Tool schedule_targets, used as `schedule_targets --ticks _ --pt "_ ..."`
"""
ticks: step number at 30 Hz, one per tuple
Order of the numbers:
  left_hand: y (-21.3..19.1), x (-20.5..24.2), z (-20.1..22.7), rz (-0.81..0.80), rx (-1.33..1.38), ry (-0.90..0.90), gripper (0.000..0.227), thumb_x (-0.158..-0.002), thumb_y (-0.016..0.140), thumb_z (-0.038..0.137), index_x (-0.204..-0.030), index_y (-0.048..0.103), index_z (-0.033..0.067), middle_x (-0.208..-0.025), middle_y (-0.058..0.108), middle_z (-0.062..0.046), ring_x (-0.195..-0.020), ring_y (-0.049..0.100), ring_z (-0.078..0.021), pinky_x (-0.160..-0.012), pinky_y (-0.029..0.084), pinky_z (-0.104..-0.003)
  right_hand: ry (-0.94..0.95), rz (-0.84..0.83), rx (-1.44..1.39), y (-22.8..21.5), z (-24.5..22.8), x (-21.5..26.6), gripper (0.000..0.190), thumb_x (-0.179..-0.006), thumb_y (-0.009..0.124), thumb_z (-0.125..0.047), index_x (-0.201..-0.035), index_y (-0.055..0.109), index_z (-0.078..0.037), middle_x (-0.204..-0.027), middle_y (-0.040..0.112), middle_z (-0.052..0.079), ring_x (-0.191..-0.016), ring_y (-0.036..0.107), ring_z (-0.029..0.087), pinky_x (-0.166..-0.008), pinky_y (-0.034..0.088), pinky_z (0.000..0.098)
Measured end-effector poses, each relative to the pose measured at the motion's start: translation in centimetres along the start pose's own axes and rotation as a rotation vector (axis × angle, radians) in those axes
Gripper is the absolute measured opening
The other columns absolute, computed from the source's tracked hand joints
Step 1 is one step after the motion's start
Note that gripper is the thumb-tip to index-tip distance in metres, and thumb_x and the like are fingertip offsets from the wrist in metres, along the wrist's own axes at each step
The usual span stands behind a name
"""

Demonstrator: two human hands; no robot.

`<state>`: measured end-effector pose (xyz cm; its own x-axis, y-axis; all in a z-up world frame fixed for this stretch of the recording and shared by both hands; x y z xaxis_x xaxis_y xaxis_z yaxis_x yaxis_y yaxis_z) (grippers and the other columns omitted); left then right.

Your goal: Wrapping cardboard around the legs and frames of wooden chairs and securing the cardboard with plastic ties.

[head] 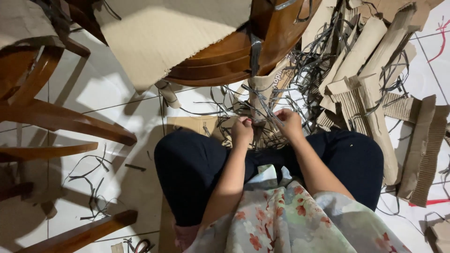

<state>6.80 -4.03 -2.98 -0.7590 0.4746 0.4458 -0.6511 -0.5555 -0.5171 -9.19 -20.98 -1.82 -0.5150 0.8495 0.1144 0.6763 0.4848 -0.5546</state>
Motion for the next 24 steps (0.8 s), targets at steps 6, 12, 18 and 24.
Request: schedule_targets --ticks 6,12,18,24 --pt "2.4 -0.6 -1.7 -0.134 -0.132 -0.046 0.039 -0.1 0.054 0.033 -0.133 0.056 0.013 -0.126 0.07 -0.012 -0.124 0.065 -0.0349 -0.101 0.055 -0.051 0.094 -0.228 0.388 -4.4 -2.4 1.4 0.023 -0.081 0.08 -0.02 -0.104 0.081 -0.015 -0.099 0.08 0.011 -0.105 0.073 0.036 -0.092 0.055 0.0493" --pt "2.6 3.7 1.0 -0.32 -0.293 0.061 0.036 -0.097 0.054 0.04 -0.119 0.072 0.0188 -0.124 0.073 -0.009 -0.126 0.063 -0.0327 -0.103 0.054 -0.047 0.139 -0.28 0.471 -8.0 -2.5 1.4 0.025 -0.082 0.077 -0.031 -0.102 0.083 -0.017 -0.104 0.08 0.016 -0.109 0.071 0.041 -0.095 0.055 0.0514" --pt "4.5 5.6 2.9 -0.405 -0.429 0.179 0.029 -0.093 0.056 0.031 -0.113 0.077 0.0255 -0.119 0.075 -0.004 -0.123 0.066 -0.0282 -0.103 0.054 -0.044 0.179 -0.235 0.536 -6.0 2.7 -1.0 0.028 -0.086 0.076 -0.034 -0.11 0.081 -0.022 -0.117 0.077 0.012 -0.115 0.069 0.038 -0.094 0.057 0.05" --pt "3.9 6.0 3.8 -0.426 -0.396 0.159 0.028 -0.094 0.057 0.031 -0.116 0.076 0.0274 -0.123 0.073 -0.006 -0.125 0.064 -0.0308 -0.103 0.054 -0.045 0.222 -0.185 0.633 -2.4 5.8 -2.6 0.036 -0.079 0.079 -0.04 -0.108 0.08 -0.018 -0.131 0.058 0.019 -0.124 0.055 0.045 -0.093 0.055 0.0545"
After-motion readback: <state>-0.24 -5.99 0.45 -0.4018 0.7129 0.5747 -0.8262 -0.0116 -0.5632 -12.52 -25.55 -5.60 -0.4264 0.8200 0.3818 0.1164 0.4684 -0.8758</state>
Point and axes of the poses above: each hand's wrist, its own x-axis away from the middle knuckle, its own y-axis out of the palm, z = x × y, the point moved 9 cm from there along -x, towards the middle knuckle
